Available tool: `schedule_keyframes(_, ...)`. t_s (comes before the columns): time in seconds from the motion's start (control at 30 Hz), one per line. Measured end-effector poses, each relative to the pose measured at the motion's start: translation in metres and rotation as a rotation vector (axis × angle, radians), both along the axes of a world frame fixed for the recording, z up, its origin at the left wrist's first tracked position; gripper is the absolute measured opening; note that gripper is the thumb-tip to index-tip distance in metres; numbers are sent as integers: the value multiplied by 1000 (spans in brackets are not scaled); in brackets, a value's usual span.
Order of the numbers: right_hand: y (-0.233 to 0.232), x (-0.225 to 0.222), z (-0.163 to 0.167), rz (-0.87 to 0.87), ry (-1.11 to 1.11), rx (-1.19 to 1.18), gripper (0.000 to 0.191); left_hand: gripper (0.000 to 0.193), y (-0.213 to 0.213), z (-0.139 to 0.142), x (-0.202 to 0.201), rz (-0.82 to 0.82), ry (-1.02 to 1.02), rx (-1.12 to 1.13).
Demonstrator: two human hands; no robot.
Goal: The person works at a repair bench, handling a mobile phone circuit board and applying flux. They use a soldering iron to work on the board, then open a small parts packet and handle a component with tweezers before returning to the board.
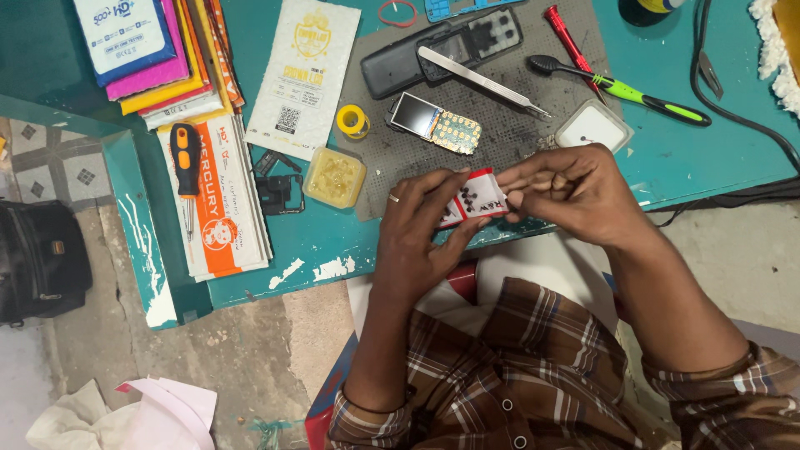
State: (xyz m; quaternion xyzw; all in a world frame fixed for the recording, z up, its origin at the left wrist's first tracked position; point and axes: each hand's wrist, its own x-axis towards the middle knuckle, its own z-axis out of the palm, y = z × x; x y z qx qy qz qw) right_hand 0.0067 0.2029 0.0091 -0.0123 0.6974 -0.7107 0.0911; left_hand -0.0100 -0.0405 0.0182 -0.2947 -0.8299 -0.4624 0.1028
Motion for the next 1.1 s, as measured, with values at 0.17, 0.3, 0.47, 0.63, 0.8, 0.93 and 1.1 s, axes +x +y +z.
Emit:
schedule_keyframes(0.17,-1,0,-1,17,61,60,25,55,0,-1,0,0,6,-8)
schedule_keyframes(0.3,-2,1,1,21,90,48,26,54,1,-1,0,7,7,-2)
schedule_keyframes(0.47,-4,0,1,-55,11,124,25,53,1,-2,0,9,14,-8)
schedule_keyframes(0.63,-8,-3,4,-98,-70,160,25,52,1,0,-1,0,30,-15)
schedule_keyframes(0.8,-12,-3,7,-115,-95,183,26,51,1,1,-2,-8,50,-30)
schedule_keyframes(0.93,-13,-2,7,-93,-53,197,26,51,0,0,0,-18,60,-40)
schedule_keyframes(1.1,-6,0,10,-46,-12,-8,27,53,-1,-1,0,20,22,2)
